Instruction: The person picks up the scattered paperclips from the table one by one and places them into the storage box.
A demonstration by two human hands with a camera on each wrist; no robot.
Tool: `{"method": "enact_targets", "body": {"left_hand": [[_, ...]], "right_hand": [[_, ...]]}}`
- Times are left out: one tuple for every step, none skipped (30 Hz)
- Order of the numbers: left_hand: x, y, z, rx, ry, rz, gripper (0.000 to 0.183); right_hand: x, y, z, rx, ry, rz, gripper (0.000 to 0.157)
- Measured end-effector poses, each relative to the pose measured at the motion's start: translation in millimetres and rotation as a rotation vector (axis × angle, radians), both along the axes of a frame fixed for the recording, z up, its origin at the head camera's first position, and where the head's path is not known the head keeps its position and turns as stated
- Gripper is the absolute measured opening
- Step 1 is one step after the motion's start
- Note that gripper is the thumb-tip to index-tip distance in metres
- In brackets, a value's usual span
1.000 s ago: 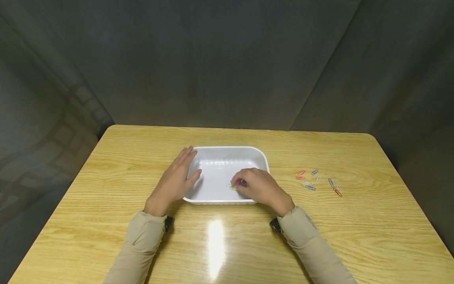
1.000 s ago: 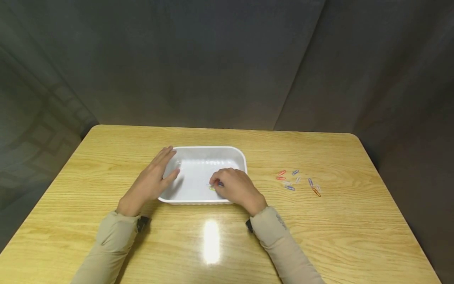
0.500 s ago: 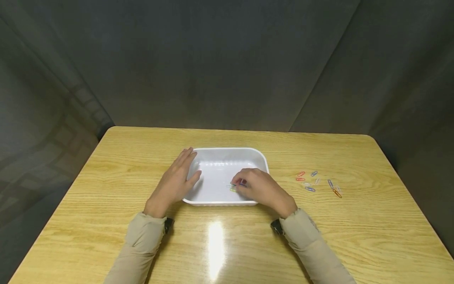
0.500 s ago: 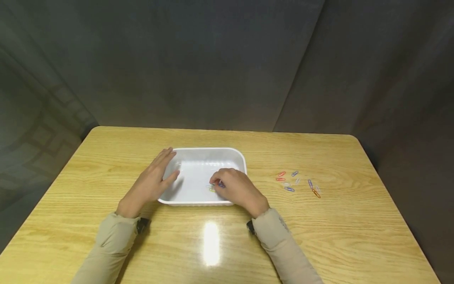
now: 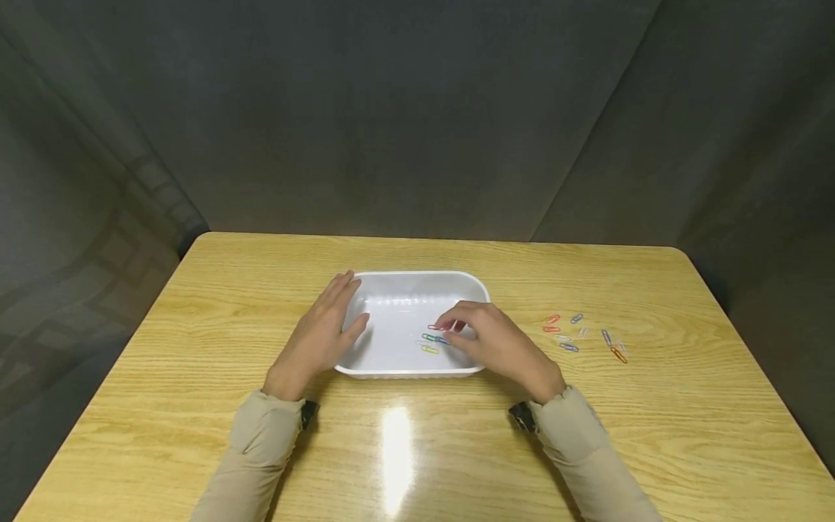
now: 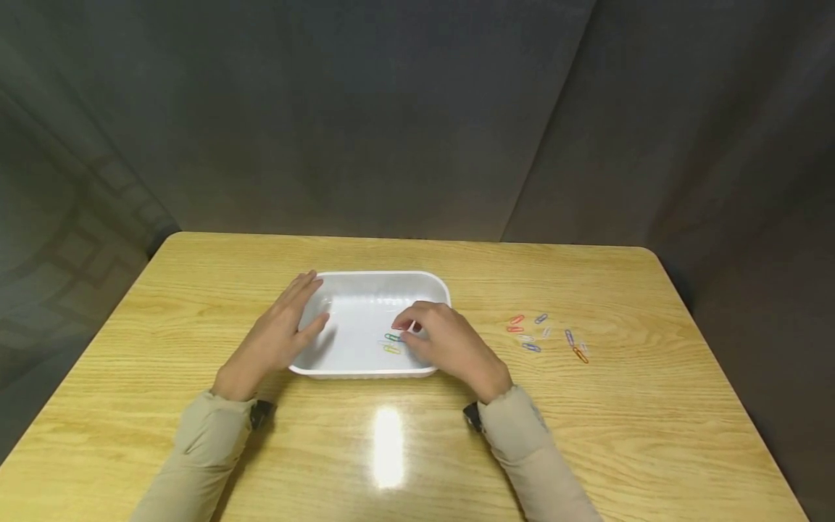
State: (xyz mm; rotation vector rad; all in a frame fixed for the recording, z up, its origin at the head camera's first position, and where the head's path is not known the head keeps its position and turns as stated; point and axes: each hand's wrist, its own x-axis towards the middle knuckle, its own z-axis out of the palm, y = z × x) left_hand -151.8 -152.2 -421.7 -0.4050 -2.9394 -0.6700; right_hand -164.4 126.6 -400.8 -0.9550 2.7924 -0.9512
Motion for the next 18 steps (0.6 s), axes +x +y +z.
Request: {"method": "enact_targets", "body": {"left_hand": [[0.0,0.0,-0.2,-0.001,0.000,0.000,0.063],[-0.1,-0.1,-0.4,-0.001,0.000,0.001,0.063],[-0.2,-0.1,-0.5,-0.003,0.001,0.001,0.063],[-0.3,-0.1,-0.7,-0.004,0.003,0.001,0.063],[-0.5,0.0,-0.9,-0.006,0.004,0.002,0.063],[-0.5,-0.1,-0.9,-0.006,0.003,0.001,0.063],[-0.6,-0.2,-0.9,-0.007,0.005,0.001,0.063],[-0.6,-0.3,-0.9,-0.008,0.004,0.001,0.063],[-0.5,-0.4,-0.7,-0.010,0.005,0.001,0.063],[-0.5,-0.5,-0.7,-0.011,0.006,0.001,0.063],[-0.5,-0.6,-0.5,-0.012,0.006,0.000,0.063],[-0.5,-0.7,-0.4,-0.011,0.007,-0.001,0.063],[-0.5,-0.8,-0.4,-0.013,0.009,-0.001,0.063],[-0.7,-0.8,-0.4,-0.013,0.009,-0.002,0.063],[-0.7,-0.8,-0.4,-0.013,0.011,-0.004,0.062],[-0.8,-0.9,-0.5,-0.013,0.011,-0.004,0.062],[-0.9,-0.8,-0.5,-0.014,0.011,-0.004,0.062],[-1.0,-0.8,-0.5,-0.015,0.012,-0.005,0.062]], "right_hand": [[0.3,1.2,1.0,-0.013,-0.008,0.000,0.015],[0.8,2.5,2.2,-0.023,-0.014,-0.002,0.015],[1.1,3.7,3.3,-0.026,-0.015,-0.006,0.015],[1.2,5.0,4.2,-0.028,-0.013,-0.012,0.015],[1.4,6.5,5.3,-0.032,-0.013,-0.020,0.016],[1.7,8.1,6.5,-0.033,-0.012,-0.029,0.016],[2.0,9.9,7.6,-0.033,-0.007,-0.036,0.015],[2.1,11.7,8.4,-0.038,-0.001,-0.040,0.015],[2.5,13.9,9.5,-0.044,0.002,-0.045,0.015],[2.9,16.1,10.4,-0.051,0.007,-0.050,0.015],[3.4,18.6,11.5,-0.057,0.013,-0.054,0.015],[4.0,21.3,12.2,-0.063,0.019,-0.058,0.015],[4.5,24.1,12.9,-0.070,0.024,-0.061,0.015],[5.0,27.0,13.5,-0.077,0.025,-0.064,0.016],[5.7,30.1,14.2,-0.080,0.026,-0.070,0.016],[6.0,33.1,14.5,-0.082,0.030,-0.074,0.016],[6.5,36.3,14.9,-0.084,0.032,-0.079,0.016],[6.8,39.4,15.3,-0.084,0.033,-0.086,0.016]]}}
